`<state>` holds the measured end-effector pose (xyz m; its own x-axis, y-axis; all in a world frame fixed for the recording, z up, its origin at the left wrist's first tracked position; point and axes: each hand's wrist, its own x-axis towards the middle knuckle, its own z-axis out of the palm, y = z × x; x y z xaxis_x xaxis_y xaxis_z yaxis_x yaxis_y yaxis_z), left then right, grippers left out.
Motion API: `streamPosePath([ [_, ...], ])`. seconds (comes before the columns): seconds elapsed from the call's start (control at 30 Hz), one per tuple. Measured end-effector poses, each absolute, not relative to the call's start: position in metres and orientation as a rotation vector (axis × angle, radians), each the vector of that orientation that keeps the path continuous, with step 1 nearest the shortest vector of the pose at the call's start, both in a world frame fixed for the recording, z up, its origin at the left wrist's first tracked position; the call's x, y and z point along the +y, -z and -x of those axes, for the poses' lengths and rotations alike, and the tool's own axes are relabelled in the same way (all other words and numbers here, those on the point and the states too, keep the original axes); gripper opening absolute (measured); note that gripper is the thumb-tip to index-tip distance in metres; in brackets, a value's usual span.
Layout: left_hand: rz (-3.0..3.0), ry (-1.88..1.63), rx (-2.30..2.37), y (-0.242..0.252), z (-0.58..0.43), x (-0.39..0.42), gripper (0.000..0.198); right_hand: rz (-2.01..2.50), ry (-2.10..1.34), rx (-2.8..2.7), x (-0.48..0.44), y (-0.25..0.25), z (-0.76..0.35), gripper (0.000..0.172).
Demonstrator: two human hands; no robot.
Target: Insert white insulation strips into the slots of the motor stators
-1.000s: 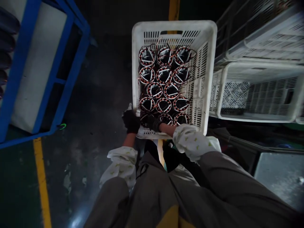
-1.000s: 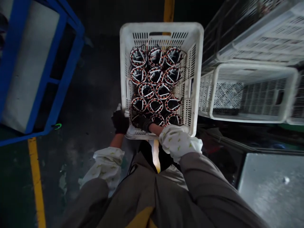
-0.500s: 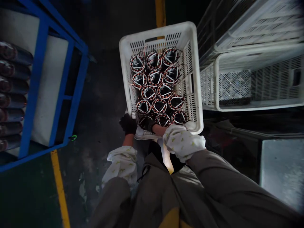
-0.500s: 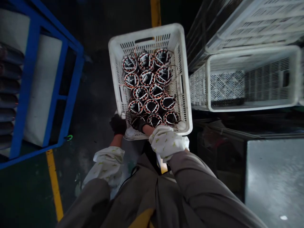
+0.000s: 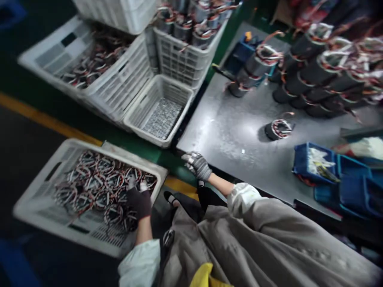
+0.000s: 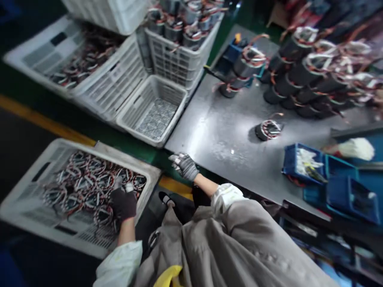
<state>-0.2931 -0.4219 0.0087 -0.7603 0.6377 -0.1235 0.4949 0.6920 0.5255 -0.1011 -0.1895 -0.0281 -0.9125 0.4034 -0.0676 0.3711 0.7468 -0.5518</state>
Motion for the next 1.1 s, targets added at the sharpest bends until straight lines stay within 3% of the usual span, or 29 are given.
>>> streamPosePath([
  [0.27,-1.511,-0.587,2.321,-0.03,0.255,-0.088,0.061,1.769,-0.563,-2.292,-0.045,0.042,-0.13,0.053],
  [0.43,-1.704,-0.244,1.975,-0.041,0.137,0.042,0.045,1.998,-0.521,-2.058,-0.006,0.05,-0.197,0.053],
  [0.57,-2.222,-0.262,1.513,-0.05,0.002,0.091,0.052,1.963,-0.54,-2.028,-0.003,0.051,-0.193,0.053],
  [0.73,-2.376,-0.15,1.45,-0.066,-0.081,0.144,0.061,1.924,-0.511,-2.06,0.0,0.039,-0.186,0.054],
  [0.9,-2.429,-0.028,1.405,-0.065,-0.042,0.133,0.046,1.883,-0.628,-2.003,0.001,0.036,-0.194,0.052],
  [1.1,-2.367,0.281,1.483,-0.056,0.055,0.027,0.04,1.954,-0.748,-2.033,-0.003,0.033,-0.2,0.051],
])
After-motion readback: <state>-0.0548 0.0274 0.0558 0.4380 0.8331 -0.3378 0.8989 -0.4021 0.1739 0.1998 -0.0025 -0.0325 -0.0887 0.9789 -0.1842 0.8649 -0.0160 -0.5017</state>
